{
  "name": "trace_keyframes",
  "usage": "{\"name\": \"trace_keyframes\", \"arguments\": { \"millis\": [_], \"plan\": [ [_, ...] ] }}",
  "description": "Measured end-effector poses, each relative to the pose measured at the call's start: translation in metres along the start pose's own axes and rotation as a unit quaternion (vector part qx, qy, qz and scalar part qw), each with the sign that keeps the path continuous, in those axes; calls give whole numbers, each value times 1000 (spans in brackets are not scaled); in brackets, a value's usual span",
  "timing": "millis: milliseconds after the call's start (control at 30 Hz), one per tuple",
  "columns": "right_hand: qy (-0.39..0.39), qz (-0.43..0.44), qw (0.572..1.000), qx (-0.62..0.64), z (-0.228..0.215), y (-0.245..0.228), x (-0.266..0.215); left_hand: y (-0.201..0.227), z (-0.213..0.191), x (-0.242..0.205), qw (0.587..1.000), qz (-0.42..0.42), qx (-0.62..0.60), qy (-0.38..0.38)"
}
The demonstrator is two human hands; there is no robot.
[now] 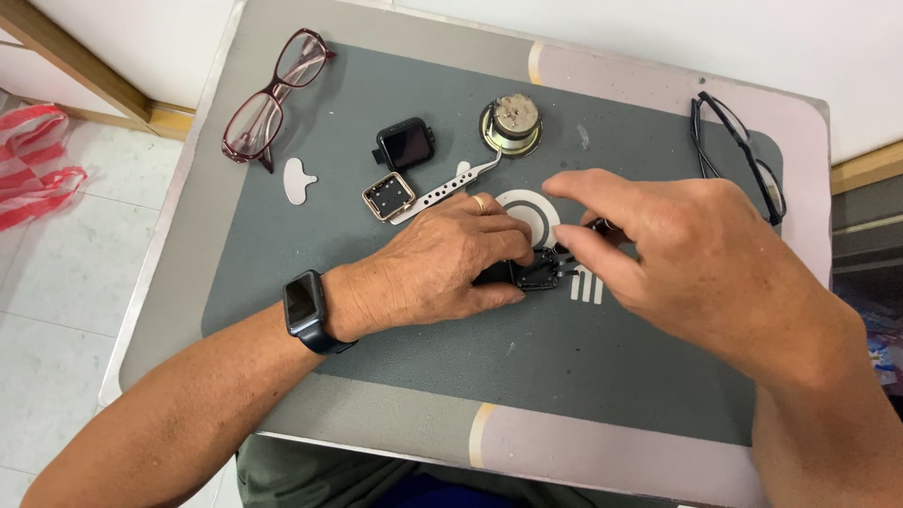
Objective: The person uses a screwdriver to remove screws from the back of a smartwatch. They then lift off the back cover and remove the internal circuit board, placing the components on the work mat.
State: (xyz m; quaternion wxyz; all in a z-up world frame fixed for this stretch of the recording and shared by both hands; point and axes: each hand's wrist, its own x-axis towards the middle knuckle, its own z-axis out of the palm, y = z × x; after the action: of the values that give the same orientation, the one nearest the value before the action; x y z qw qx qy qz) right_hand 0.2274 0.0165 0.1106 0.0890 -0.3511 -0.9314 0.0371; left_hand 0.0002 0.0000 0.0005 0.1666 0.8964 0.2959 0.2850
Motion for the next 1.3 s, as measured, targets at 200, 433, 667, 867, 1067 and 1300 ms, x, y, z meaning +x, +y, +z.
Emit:
{"name": "trace_keyframes", "arguments": {
  "millis": [200,433,667,867,1067,1300],
  "plan": [
    [9,-68,996,59,-6,-18,2,1,1,0,1000,-3,-4,8],
    [149,3,988,-49,17,-13,-13,-1,9,-2,999,-3,7,44],
    [183,99,978,-9,35,-10,-30,1,11,-4,998,-8,19,55],
    [143,175,970,93,20,-25,-29,-1,13,-1,999,-22,-5,44],
    [166,139,972,90,20,-16,-23,-4,7,1,998,-33,-42,34],
    [121,21,991,60,9,2,-2,-3,-3,3,996,-40,-72,34]
  ]
}}
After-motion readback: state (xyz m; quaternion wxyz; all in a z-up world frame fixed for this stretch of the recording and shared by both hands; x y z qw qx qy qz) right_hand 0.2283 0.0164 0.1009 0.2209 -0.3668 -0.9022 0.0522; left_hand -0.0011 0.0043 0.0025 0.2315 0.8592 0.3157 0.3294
